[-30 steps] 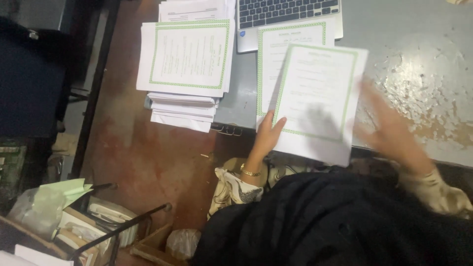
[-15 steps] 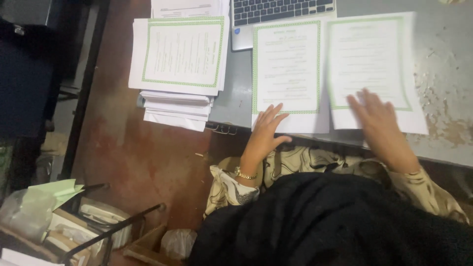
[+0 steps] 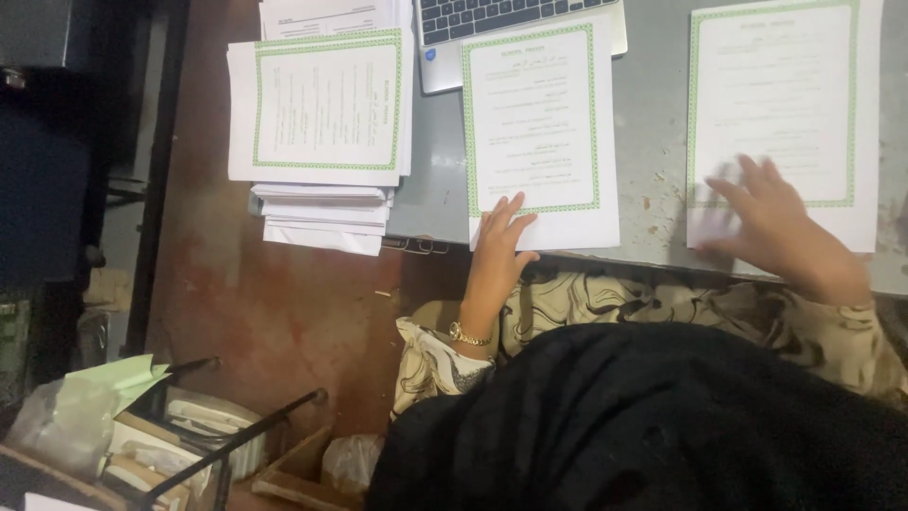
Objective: Sorting and organizing printed documents into different stacks on a desk.
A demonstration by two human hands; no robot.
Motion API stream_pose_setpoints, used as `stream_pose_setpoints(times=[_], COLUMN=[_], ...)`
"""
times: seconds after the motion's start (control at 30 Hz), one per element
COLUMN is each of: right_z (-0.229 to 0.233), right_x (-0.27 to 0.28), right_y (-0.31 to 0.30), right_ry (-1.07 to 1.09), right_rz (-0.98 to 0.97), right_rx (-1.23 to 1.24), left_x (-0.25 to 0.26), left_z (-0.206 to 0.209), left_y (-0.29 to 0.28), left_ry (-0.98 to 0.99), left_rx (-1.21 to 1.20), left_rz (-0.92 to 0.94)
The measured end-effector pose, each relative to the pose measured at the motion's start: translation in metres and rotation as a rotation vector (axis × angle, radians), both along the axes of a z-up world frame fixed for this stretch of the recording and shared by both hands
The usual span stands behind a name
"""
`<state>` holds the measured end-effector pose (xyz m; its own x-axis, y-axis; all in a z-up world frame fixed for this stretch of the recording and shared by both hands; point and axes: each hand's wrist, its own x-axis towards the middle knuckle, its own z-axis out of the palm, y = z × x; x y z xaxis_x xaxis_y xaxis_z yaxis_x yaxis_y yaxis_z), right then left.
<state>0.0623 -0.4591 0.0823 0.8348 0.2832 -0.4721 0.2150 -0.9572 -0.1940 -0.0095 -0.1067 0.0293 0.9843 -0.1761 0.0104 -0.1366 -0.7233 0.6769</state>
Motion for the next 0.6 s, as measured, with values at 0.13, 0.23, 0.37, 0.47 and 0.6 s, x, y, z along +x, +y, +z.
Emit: stream_pose_setpoints(times=[0.13, 0.23, 0.37, 0.47, 0.6], right_z=[0.036, -0.03, -0.081, -0.054, -0.054], right_x=[0.0, 0.007, 0.011, 0.004, 0.007], right_y=[0.06, 0.063, 0.062, 0.071, 0.07], right_ry=[-0.076, -0.278, -0.513, -0.465, -0.481], right_rz=[-0.041, 0.033, 0.075, -0.02, -0.032], right_rx=[0.439, 0.611, 0.693, 0.815, 0.851], left_x=[-0.001, 0.0, 0.001, 0.002, 0.005], left_z=[-0.003, -0.007, -0.018, -0.013, -0.008], left_y=[0.001, 0.004, 0.01, 0.013, 0.013], left_ry=[-0.027, 0.001, -0.005, -0.006, -0.027], left_rx=[-0.03, -0.048, -0.069, -0.115, -0.068], left_rz=[0.02, 0.054, 0.075, 0.088, 0.098])
